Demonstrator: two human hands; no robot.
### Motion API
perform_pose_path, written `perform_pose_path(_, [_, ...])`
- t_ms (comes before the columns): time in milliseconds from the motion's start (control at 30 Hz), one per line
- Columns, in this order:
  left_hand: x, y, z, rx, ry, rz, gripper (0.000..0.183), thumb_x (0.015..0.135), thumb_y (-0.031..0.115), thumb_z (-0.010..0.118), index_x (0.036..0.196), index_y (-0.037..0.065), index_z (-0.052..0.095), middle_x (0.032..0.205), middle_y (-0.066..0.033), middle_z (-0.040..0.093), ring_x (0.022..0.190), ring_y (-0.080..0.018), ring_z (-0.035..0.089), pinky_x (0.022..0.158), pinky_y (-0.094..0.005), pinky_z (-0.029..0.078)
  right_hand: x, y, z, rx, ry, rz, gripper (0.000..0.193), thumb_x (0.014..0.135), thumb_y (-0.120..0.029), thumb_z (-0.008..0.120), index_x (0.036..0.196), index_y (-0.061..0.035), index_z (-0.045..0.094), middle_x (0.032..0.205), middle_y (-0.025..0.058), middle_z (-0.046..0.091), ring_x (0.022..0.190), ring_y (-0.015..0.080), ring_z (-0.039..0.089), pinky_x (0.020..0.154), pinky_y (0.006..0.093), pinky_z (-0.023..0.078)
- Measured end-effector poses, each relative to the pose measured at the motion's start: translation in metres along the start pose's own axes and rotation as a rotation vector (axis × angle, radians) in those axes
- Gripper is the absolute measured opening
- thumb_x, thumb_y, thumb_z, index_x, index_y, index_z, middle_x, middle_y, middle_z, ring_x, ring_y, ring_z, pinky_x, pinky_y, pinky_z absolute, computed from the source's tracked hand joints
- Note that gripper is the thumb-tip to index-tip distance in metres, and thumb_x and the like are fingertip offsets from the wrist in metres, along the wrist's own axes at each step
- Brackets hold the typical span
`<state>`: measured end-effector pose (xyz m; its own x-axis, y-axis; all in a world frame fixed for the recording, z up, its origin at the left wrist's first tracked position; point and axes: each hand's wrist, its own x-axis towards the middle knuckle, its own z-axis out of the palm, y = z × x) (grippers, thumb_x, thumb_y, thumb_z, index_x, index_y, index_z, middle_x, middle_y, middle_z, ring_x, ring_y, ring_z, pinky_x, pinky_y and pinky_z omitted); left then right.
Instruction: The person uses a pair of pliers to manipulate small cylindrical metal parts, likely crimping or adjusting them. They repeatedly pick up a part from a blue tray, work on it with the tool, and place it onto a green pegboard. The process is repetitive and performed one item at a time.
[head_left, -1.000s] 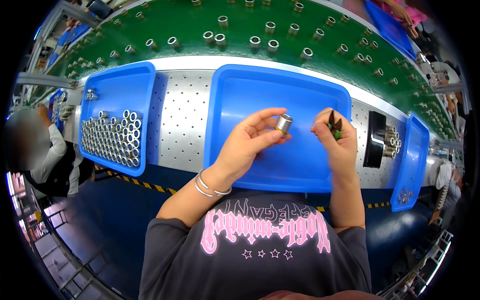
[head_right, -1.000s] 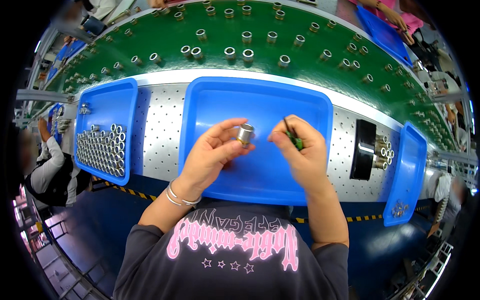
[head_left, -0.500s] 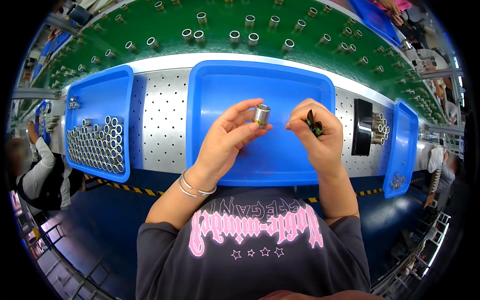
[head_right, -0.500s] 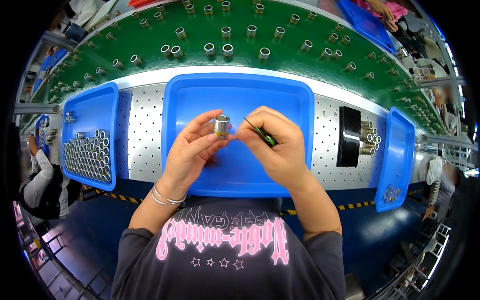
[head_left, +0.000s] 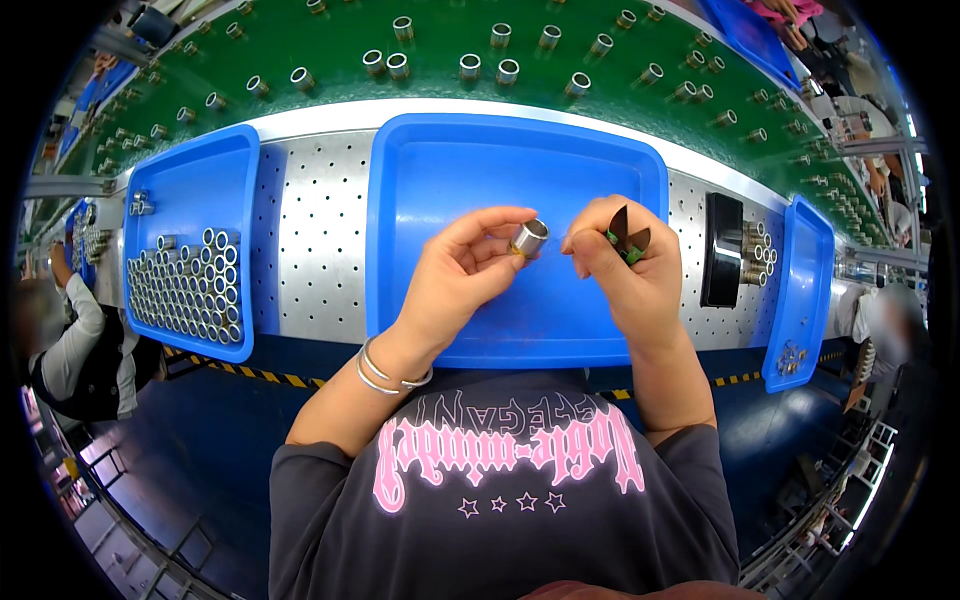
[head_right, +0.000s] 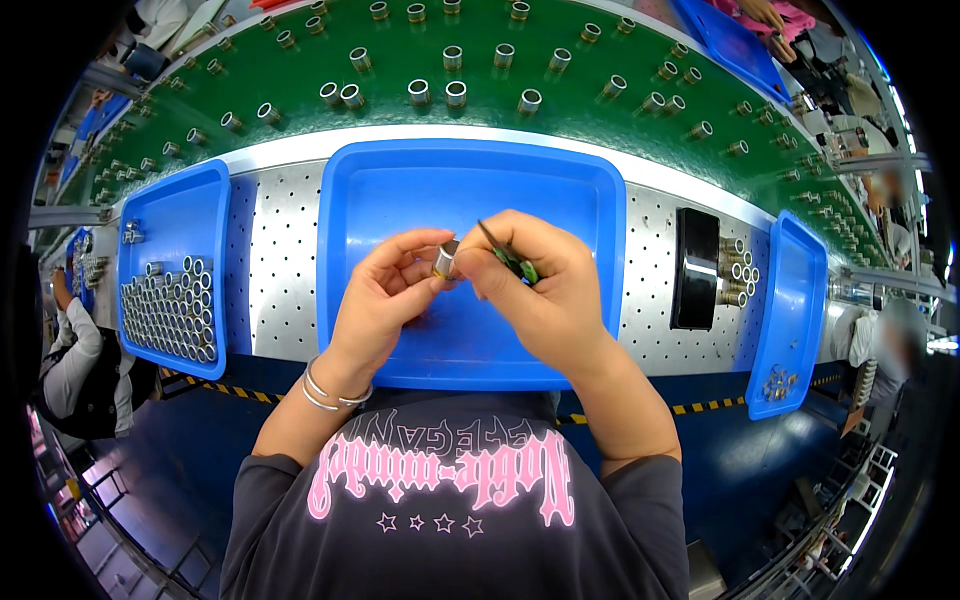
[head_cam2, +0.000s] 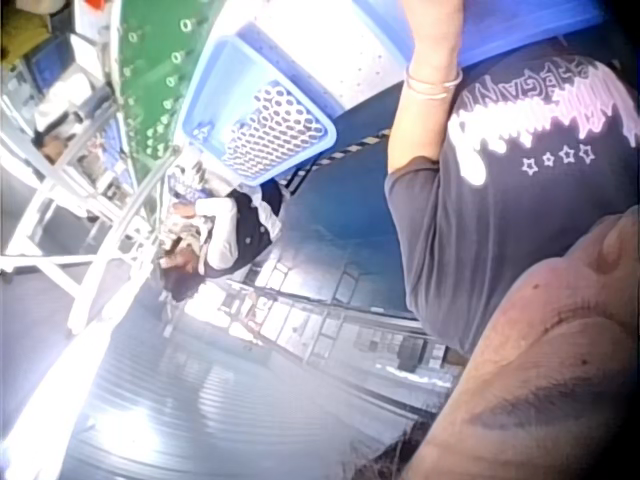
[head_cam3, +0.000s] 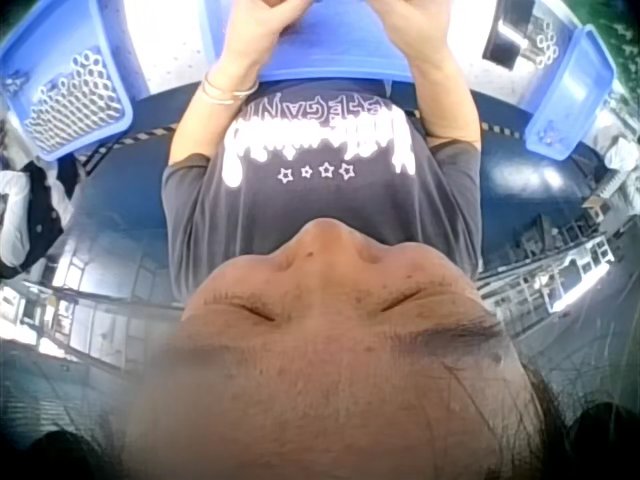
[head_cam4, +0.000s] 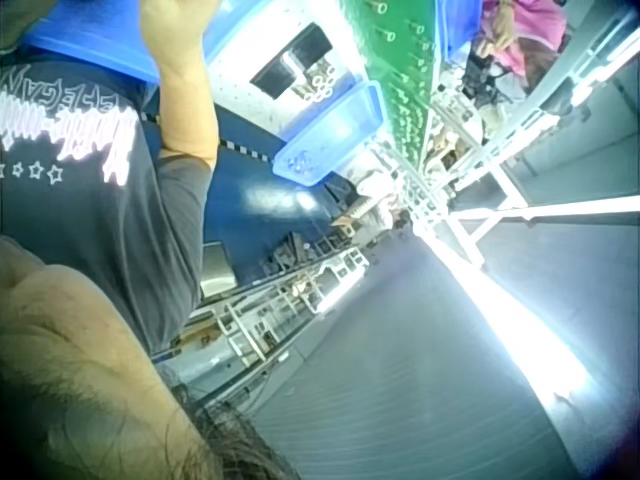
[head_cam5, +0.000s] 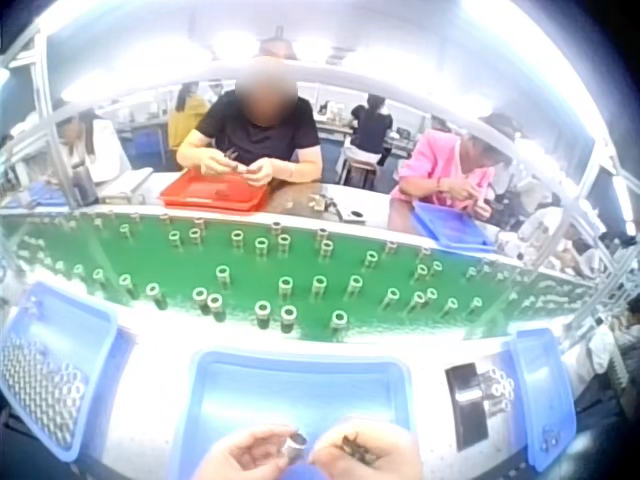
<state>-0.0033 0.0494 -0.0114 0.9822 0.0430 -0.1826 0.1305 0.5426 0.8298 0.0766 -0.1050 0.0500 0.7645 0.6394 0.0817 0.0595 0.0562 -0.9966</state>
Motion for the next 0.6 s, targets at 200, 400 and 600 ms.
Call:
perform_pose_path(200, [0.0, 0.003, 0.004, 0.031, 0.012, -0.055, 0.042, 0.084, 0.001, 0.058, 0.125, 0.002, 0.047, 0.105, -0.0085, 0.059, 0.097, -0.0164, 0.059, 0.083, -0.0254, 0.047, 0.007, 0.004, 0.001, 0.113, 0.068, 0.01, 0.012, 0.088, -0.009, 0.057, 0.092, 0.0021, 0.058, 0.077, 0.0029, 0.057, 0.066, 0.0055, 0.05, 0.055, 0.0177, 0.038])
perform_pose_path(400, [0.001, 0.004, 0.0, -0.164, 0.099, -0.063, 0.044, 0.086, 0.008, 0.058, 0.128, 0.004, 0.044, 0.108, -0.0083, 0.058, 0.098, -0.0181, 0.058, 0.086, -0.0276, 0.046, 0.003, 0.027, -0.012, -0.123, 0.115, 0.008, 0.019, 0.086, -0.012, 0.06, 0.101, -0.0004, 0.059, 0.079, 0.004, 0.06, 0.067, 0.0093, 0.054, 0.059, 0.0204, 0.042])
perform_pose_path(600, [0.002, 0.004, -0.002, -0.106, 0.113, 0.001, 0.045, 0.085, 0.008, 0.06, 0.127, 0.005, 0.044, 0.111, -0.0079, 0.055, 0.099, -0.0172, 0.057, 0.088, -0.0293, 0.045, -0.003, 0.026, -0.011, -0.584, 0.039, -0.117, 0.024, 0.077, -0.008, 0.067, 0.1, -0.0038, 0.062, 0.085, 0.009, 0.064, 0.071, 0.0168, 0.062, 0.061, 0.025, 0.047])
